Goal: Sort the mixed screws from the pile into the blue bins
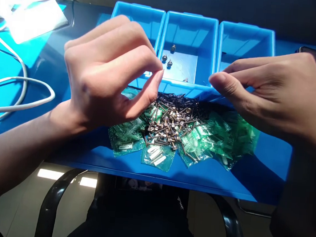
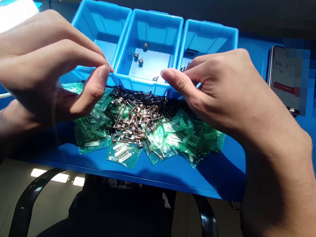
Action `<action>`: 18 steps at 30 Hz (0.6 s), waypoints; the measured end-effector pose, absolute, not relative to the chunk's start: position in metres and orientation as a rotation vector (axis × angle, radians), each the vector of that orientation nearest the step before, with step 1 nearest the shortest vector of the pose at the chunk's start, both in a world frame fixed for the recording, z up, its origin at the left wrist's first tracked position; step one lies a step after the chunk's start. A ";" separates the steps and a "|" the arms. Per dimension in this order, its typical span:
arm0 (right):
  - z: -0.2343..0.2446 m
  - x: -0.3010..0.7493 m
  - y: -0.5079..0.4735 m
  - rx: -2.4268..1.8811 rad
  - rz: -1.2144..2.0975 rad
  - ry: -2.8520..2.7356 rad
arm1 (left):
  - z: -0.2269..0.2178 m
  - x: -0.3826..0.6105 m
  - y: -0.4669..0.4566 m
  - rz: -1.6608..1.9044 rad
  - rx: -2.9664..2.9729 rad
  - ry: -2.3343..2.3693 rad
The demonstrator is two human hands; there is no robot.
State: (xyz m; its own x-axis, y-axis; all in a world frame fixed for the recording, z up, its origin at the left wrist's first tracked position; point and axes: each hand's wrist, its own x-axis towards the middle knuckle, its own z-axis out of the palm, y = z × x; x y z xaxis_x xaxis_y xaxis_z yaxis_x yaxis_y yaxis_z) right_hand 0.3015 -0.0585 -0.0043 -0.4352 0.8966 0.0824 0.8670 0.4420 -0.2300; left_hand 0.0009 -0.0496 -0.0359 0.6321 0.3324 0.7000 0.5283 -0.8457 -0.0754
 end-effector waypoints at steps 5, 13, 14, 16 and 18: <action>-0.004 0.301 -0.060 -1.646 0.311 -2.469 | -0.034 -0.002 -0.049 -1.022 -2.603 -0.657; -0.003 0.299 -0.059 -1.679 0.266 -2.432 | -0.032 0.000 -0.053 -0.954 -2.598 -0.739; -0.004 0.299 -0.058 -1.680 0.197 -2.407 | -0.032 -0.001 -0.053 -0.950 -2.603 -0.739; -0.006 0.303 -0.056 -1.654 0.087 -2.368 | -0.031 -0.002 -0.054 -0.949 -2.612 -0.744; -0.009 0.310 -0.051 -1.620 0.058 -2.336 | -0.030 -0.003 -0.054 -0.957 -2.626 -0.730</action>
State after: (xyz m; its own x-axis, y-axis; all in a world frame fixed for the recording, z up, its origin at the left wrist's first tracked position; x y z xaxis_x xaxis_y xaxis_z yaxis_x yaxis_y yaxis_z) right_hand 0.3098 -0.0514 -0.0090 -0.3209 0.9216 0.2183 0.9096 0.3642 -0.2002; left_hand -0.0027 -0.0541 -0.0303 0.6580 0.3694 0.6562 0.5352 -0.8424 -0.0624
